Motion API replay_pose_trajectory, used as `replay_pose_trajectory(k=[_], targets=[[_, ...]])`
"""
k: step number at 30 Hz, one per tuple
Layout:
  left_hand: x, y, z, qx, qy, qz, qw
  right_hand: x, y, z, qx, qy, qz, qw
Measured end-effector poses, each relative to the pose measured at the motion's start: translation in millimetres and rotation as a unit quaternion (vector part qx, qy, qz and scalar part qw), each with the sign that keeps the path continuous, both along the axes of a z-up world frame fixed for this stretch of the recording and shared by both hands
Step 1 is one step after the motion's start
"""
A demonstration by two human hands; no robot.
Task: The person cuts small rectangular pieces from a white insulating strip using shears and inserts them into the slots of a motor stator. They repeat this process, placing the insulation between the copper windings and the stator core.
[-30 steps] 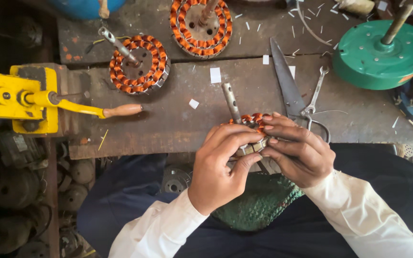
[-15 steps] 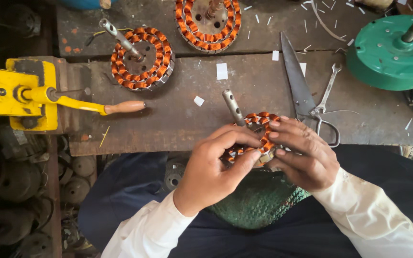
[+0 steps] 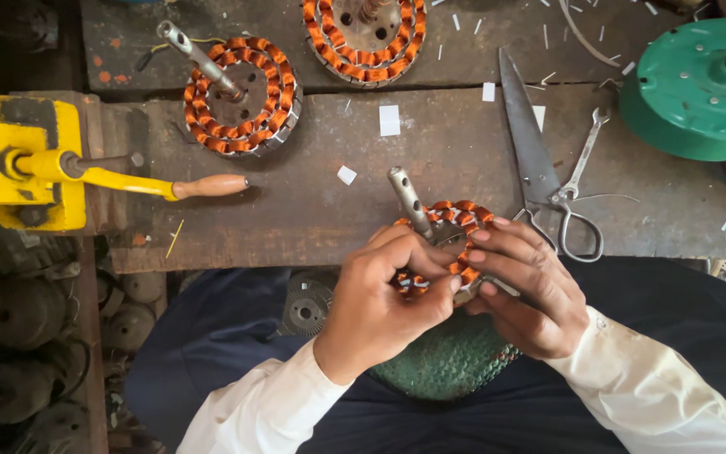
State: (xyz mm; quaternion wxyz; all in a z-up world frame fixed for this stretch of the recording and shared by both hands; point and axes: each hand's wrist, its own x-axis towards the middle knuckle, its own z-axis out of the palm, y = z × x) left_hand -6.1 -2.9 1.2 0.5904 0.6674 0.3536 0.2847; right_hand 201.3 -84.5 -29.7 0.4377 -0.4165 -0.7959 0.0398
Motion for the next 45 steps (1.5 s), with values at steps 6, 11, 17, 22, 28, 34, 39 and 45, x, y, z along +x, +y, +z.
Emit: replay_pose_trajectory(k=[6, 11, 17, 22, 28, 34, 39, 45], targets=[[1, 7, -7, 0.011, -0.036, -0.033, 0.999, 0, 1, -1, 0.012, 0.0, 0.003, 1.0], [4, 4, -9, -0.024, -0.011, -0.019, 0.999, 0, 0, -5, 0.021, 0.012, -0.001, 1.0], [5, -1, -15, 0.013, -0.038, -0.01, 0.999, -3, 4, -1, 0.018, 0.03, -0.004, 0.999], [-4, 22, -18, -0.214, -0.1, -0.004, 0.972, -14, 20, 9, -0.018, 0.091, -0.036, 0.995], [7, 43, -30, -0.171, -0.158, 0.123, 0.965, -31, 41, 27, -0.094, 0.097, -0.157, 0.978], [20, 59, -40, -0.095, -0.135, 0.165, 0.972, -29, 54, 34, -0.174, 0.103, -0.179, 0.963], [25, 68, -44, -0.055, -0.092, 0.164, 0.981, -12, 54, 40, -0.181, 0.074, -0.152, 0.969], [21, 67, -44, 0.026, -0.115, 0.21, 0.97, 31, 15, 49, -0.298, -0.085, -0.34, 0.888]])
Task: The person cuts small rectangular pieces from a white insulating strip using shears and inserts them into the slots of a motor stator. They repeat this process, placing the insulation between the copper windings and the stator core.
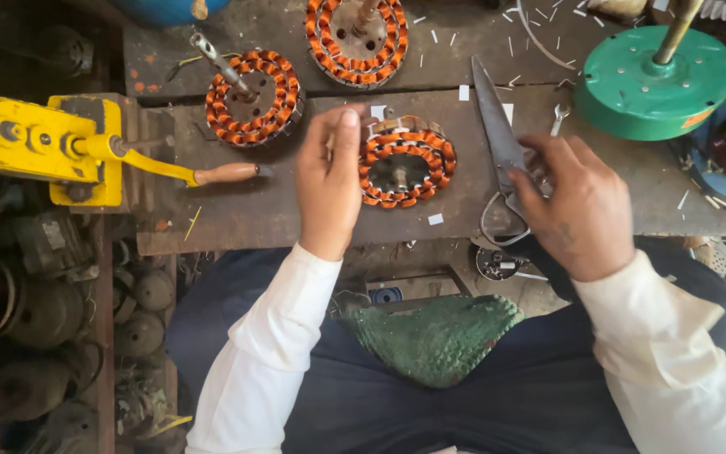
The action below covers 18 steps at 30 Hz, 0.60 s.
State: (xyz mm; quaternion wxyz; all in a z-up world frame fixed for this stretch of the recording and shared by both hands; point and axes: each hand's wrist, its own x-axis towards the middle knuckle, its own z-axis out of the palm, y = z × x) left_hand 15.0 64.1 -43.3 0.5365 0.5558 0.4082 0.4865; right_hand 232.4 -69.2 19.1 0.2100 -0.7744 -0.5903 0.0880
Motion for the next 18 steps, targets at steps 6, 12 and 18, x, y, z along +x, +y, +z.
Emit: replay_pose_trajectory(k=[6, 12, 18], targets=[[-7, -3, -1, 0.044, 0.05, 0.017, 0.998, 2, -30, -28, -0.111, -0.102, -0.012, 0.989], [-3, 5, -1, 0.091, 0.013, 0.038, 0.995, 18, -29, -35, -0.082, 0.014, -0.035, 0.996], [-2, -45, 15, 0.279, 0.181, 0.177, 0.926, 35, -49, -10, 0.029, 0.238, -0.03, 0.97]])
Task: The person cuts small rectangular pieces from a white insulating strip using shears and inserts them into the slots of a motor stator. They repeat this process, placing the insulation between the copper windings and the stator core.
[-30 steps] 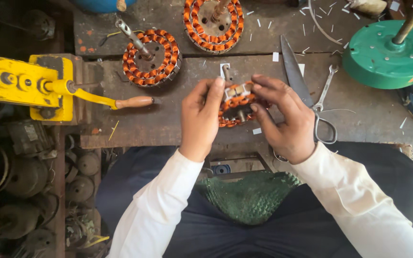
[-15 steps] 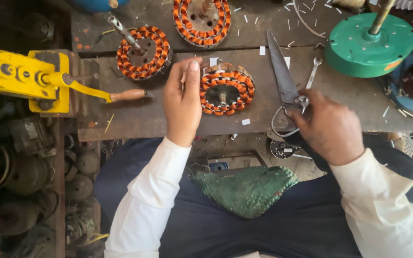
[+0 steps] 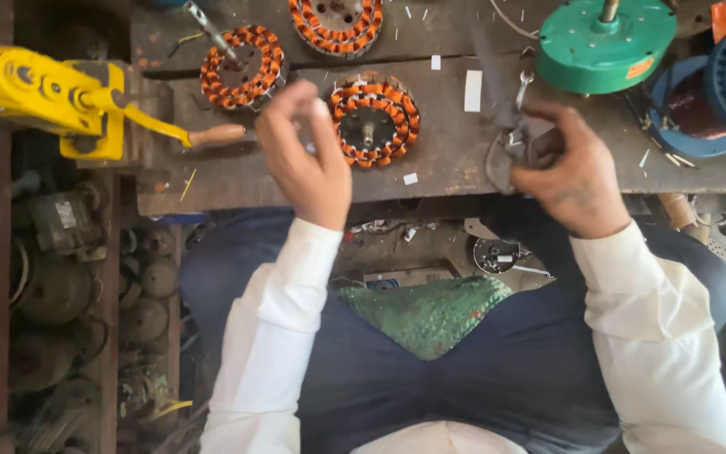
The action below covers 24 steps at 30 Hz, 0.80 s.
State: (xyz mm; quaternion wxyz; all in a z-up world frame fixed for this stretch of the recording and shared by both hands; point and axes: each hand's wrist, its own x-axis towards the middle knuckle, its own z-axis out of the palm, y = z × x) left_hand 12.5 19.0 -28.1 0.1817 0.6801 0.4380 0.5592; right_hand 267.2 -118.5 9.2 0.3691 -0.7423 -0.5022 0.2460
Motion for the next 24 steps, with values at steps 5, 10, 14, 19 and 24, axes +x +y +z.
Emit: replay_pose_trajectory(k=[5, 10, 14, 19, 24], targets=[[22, -69, -10, 0.098, 0.12, -0.156, 0.976, 2, -31, 4, 0.152, 0.26, -0.034, 0.953], [75, -88, -33, 0.088, 0.312, -0.253, 0.912, -11, -60, -42, 0.271, 0.425, -0.021, 0.864], [110, -69, -41, 0.053, 0.372, -0.229, 0.898, -39, -97, -79, 0.274, 0.39, -0.03, 0.878], [112, -63, -73, 0.013, 0.348, -0.216, 0.912, -58, -137, -111, 0.219, 0.403, -0.062, 0.886], [110, -64, -74, -0.018, 0.321, -0.219, 0.921, -66, -135, -120, 0.211, 0.425, -0.06, 0.878]])
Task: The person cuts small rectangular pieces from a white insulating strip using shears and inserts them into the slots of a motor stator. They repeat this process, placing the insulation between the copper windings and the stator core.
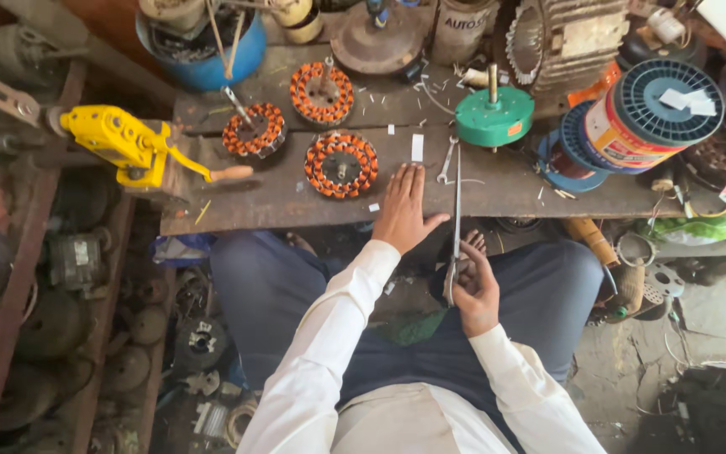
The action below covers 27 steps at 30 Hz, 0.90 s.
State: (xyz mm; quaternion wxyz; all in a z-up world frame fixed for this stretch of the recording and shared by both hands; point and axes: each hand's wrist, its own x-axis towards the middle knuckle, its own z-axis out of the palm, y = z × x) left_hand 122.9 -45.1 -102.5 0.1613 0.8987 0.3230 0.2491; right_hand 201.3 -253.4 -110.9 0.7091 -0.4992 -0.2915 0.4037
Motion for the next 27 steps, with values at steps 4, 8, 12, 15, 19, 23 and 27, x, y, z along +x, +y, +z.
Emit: replay_pose_trajectory(k=[4, 8, 12, 15, 19, 23, 27], targets=[[-4, 6, 19, -0.024, -0.005, -0.022, 0.999, -11, 8, 0, -0.021, -0.018, -0.006, 1.0], [0, 17, 30, -0.03, 0.034, -0.039, 0.998, -17, 3, -6, -0.042, -0.03, -0.002, 0.999], [-5, 5, 16, 0.007, 0.06, -0.035, 0.998, -23, -28, -26, -0.077, -0.023, -0.029, 0.996], [-19, -3, -3, 0.017, -0.026, -0.071, 0.997, -18, -29, -21, -0.094, -0.022, -0.047, 0.994], [-34, -7, -14, 0.0, -0.123, -0.082, 0.989, -1, 6, 4, -0.1, -0.048, -0.057, 0.992], [-43, -7, -9, -0.022, -0.192, -0.092, 0.977, 31, 62, 22, -0.069, -0.121, -0.041, 0.989], [-47, -3, -2, -0.123, -0.208, -0.108, 0.964, 64, 127, 21, -0.103, -0.33, -0.108, 0.932]])
